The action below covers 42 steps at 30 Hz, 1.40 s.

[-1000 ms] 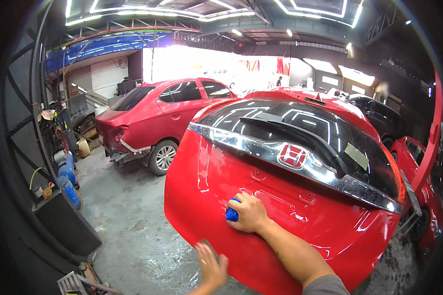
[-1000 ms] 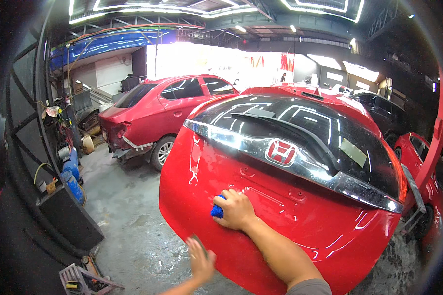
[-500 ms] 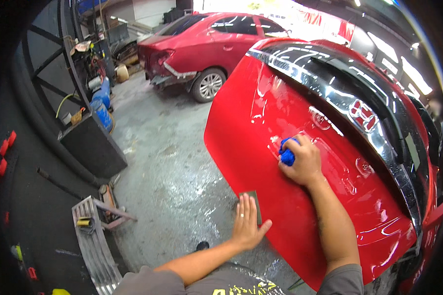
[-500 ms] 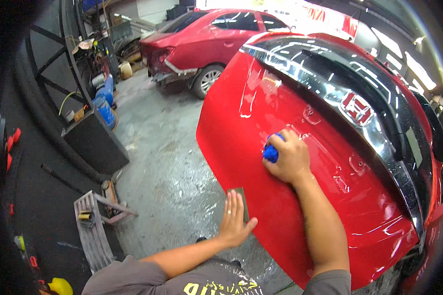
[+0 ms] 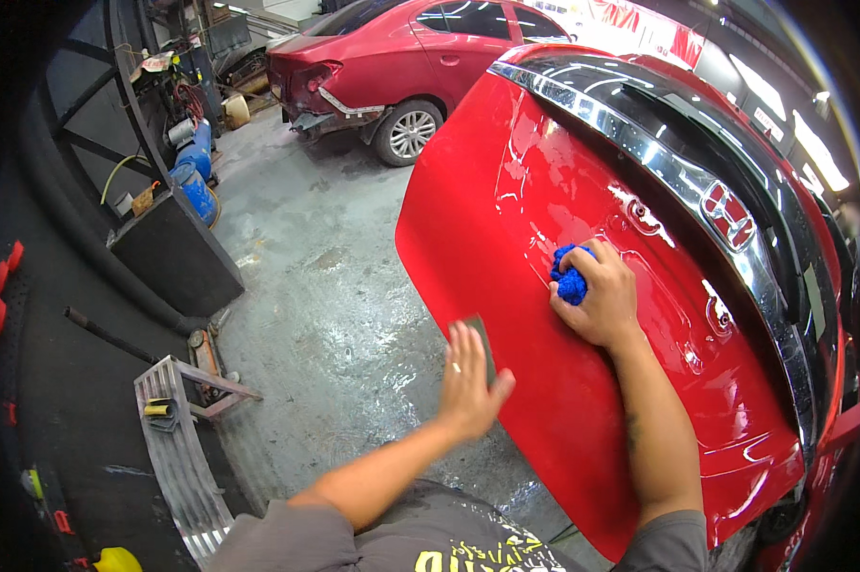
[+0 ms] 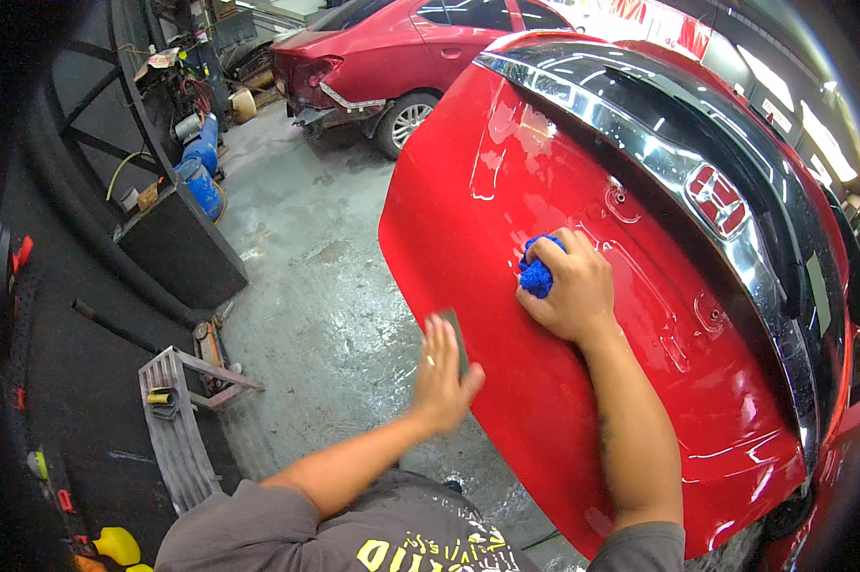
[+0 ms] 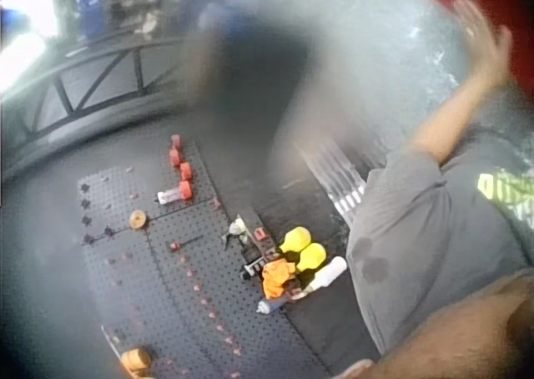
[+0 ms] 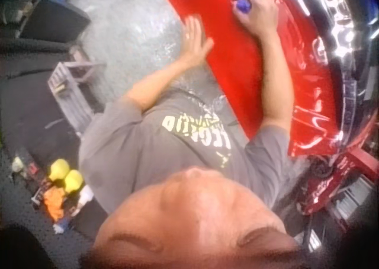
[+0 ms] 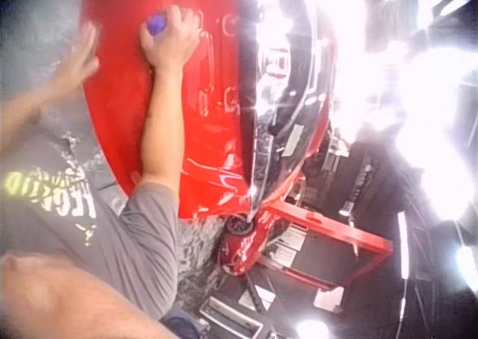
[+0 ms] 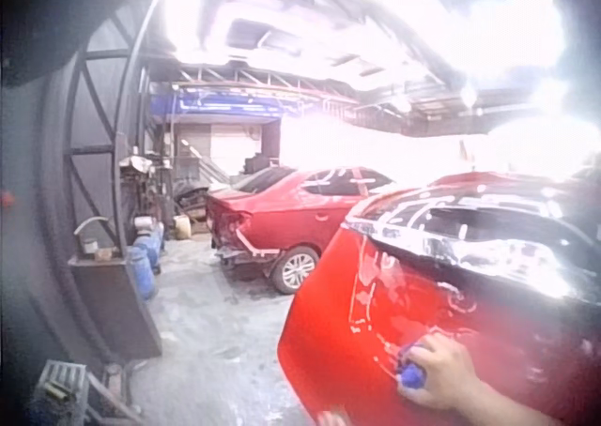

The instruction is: The person wipes the rear trunk of a red car using a blue microfiber cloth and a small rectangular pad. They repeatedly rub the surface in circular and linear motions, occasionally dipping the cloth into a bucket of water to clean it before resuming the wiping process.

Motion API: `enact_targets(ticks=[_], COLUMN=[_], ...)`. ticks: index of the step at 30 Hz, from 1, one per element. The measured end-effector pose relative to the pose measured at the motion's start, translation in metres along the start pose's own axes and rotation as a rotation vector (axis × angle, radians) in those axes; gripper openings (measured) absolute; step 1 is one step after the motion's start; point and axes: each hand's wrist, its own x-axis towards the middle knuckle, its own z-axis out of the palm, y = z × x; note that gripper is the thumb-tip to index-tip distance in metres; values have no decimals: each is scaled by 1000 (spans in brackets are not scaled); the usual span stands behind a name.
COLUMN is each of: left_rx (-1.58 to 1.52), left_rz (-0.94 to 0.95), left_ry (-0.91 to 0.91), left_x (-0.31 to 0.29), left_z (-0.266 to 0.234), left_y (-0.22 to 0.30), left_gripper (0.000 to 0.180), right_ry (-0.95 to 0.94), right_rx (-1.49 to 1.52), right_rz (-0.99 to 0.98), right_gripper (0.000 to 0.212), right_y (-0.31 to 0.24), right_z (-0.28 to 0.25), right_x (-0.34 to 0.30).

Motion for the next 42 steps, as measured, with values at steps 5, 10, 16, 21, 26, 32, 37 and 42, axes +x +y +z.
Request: enact_targets(ticks=[5,10,16,21,26,32,37,42], left_rx=[-17,-2,53,-6,128,-78,17,-96], left_rz=[-401,-47,-139,-362,14,255,475,619], left_ry=[112,152,158,111,0,21,-67,52], left_x=[153,9,92,189,105,270,382,350], left_z=[-62,9,-20,-68,-57,-107,-154,-129], left_y=[-117,1,-84,-154,-154,-230,-223,-202], left_gripper=[103,105,104,106,103,101,96,102], right_ry=[-1,13,1,-20,-17,-18,22,108], right_rx=[55,64,74,49,23,-53,-195,-438], right_rz=[-45,-33,-46,-43,-30,-60,79,263], right_gripper=[35,36,34,32,28,29,28,28], right_y=[-17,-6,-12,-14,-14,-16,-33,-65], right_z=[10,9,5,9,15,18,40,64], right_x=[14,7,12,15,16,18,40,66])
